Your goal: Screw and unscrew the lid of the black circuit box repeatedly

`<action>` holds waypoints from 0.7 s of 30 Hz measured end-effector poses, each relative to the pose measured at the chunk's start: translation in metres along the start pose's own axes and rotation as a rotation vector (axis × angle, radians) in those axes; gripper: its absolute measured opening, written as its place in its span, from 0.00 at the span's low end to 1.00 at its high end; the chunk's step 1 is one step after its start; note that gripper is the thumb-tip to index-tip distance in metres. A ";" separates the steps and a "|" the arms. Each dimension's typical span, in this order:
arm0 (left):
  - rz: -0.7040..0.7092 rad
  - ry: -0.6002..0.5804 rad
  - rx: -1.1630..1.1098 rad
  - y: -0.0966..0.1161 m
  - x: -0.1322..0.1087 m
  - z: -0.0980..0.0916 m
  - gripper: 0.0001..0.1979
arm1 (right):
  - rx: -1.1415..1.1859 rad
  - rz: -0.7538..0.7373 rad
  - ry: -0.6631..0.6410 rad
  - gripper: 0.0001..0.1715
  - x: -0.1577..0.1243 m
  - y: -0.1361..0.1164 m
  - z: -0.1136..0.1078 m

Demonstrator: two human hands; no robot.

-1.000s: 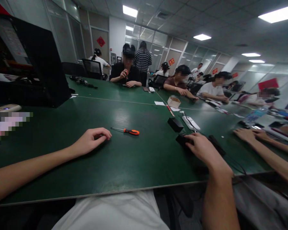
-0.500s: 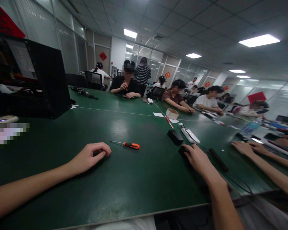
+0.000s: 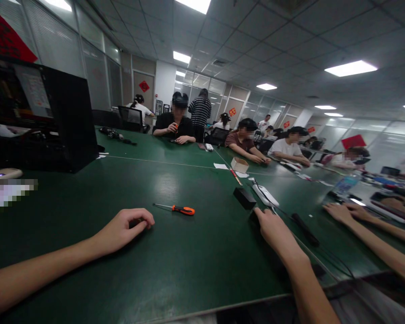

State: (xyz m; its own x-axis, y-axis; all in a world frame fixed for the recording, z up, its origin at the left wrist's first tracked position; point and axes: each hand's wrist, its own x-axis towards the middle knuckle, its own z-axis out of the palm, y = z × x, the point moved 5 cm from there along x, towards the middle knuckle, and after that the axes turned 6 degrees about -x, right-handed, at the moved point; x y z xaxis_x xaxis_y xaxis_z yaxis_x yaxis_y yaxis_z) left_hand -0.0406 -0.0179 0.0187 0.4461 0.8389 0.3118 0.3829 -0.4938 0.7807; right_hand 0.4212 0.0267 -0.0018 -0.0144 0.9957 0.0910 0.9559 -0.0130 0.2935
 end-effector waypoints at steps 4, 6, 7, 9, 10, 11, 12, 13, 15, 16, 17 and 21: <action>0.059 -0.041 0.039 0.003 -0.001 0.003 0.10 | 0.023 0.013 -0.018 0.24 0.002 0.003 -0.003; 0.109 -0.092 0.046 0.005 -0.002 0.006 0.10 | 0.031 0.016 -0.024 0.24 0.005 0.008 -0.004; 0.130 -0.121 0.046 0.006 -0.003 0.007 0.10 | 0.033 0.015 -0.027 0.24 0.006 0.011 -0.004; 0.154 -0.165 0.046 0.008 -0.004 0.009 0.10 | 0.035 0.004 -0.029 0.23 0.009 0.015 -0.005; 0.158 -0.174 0.046 0.008 -0.005 0.010 0.10 | 0.035 -0.002 -0.028 0.22 0.010 0.016 -0.005; 0.159 -0.176 0.046 0.008 -0.005 0.010 0.11 | 0.035 0.001 -0.029 0.22 0.011 0.017 -0.005; 0.156 -0.173 0.045 0.009 -0.006 0.010 0.11 | 0.030 0.021 -0.033 0.22 0.010 0.017 -0.005; 0.151 -0.169 0.042 0.009 -0.006 0.010 0.11 | 0.018 0.061 -0.040 0.23 0.009 0.017 -0.005; 0.142 -0.164 0.032 0.008 -0.006 0.011 0.10 | -0.019 0.173 -0.063 0.28 0.006 0.016 -0.004; 0.141 -0.163 0.025 0.008 -0.006 0.011 0.10 | -0.035 0.221 -0.075 0.30 0.004 0.015 -0.003; 0.143 -0.164 0.021 0.008 -0.006 0.012 0.10 | -0.046 0.250 -0.082 0.32 0.002 0.013 -0.002; 0.146 -0.170 0.028 0.009 -0.006 0.013 0.11 | -0.037 0.228 -0.099 0.32 0.003 0.009 0.002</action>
State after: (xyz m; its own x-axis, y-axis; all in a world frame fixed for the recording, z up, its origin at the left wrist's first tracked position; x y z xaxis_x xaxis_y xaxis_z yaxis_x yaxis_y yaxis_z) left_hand -0.0294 -0.0304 0.0164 0.6279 0.7083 0.3226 0.3257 -0.6156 0.7176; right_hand 0.4305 0.0296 -0.0005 0.2310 0.9707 0.0660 0.9196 -0.2400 0.3111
